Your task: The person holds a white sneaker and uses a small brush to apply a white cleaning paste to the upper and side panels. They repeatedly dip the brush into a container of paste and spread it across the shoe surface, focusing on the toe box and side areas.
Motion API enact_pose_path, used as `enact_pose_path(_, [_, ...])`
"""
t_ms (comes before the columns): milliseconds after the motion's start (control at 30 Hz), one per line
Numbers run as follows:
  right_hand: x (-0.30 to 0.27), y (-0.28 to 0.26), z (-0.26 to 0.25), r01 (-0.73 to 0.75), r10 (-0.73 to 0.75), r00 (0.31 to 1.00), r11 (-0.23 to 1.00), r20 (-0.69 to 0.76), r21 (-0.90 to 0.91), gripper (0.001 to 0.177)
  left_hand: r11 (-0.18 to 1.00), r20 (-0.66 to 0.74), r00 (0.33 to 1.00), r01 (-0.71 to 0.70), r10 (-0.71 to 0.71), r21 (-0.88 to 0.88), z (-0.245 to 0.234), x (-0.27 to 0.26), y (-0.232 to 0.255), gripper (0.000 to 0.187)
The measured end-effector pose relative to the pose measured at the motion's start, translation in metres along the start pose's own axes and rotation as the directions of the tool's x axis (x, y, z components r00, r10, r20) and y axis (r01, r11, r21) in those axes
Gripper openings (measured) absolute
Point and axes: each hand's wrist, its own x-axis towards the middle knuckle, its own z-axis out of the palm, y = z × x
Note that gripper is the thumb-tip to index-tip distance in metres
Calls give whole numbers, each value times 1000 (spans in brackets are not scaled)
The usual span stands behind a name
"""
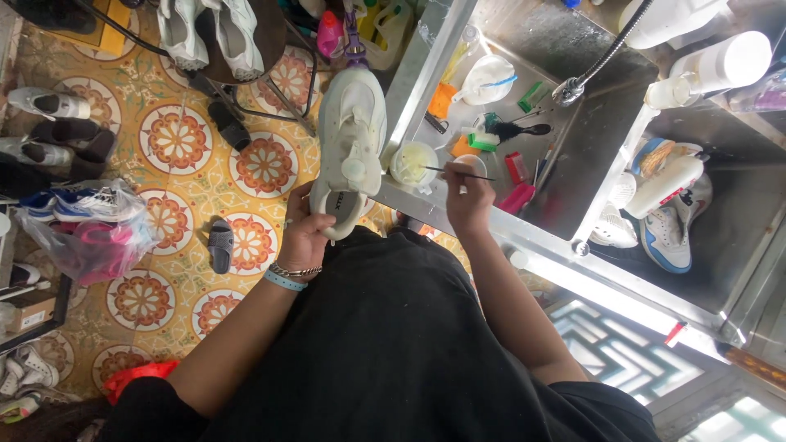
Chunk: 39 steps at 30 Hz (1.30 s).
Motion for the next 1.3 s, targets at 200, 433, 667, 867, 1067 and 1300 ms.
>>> enact_pose_path(200, [-2,0,1,-159,169,985,963,-30,219,13,988,-13,998,-52,54,145,14,-16,-1,93])
enact_pose_path(433, [34,-52,-64,-128,341,913,758,-222,639,5,893,30,966,-248,255,375,32,-22,14,105])
enact_pose_path(667, [48,-86,-63,-123,383,908,627,-167,769,7,850,145,945,-327,293,413,41,-7,15,115])
enact_pose_path(867, [46,-93,-65,-22,263,929,742,-260,670,6,846,211,935,-350,287,401,53,-11,24,114])
enact_pose_path(1067, [44,-107,-77,71,120,950,817,-289,572,5,828,225,925,-375,306,417,52,-7,22,117])
enact_pose_path(1300, [45,-106,-93,84,79,956,848,-281,523,7,796,210,911,-411,354,444,42,-2,14,119])
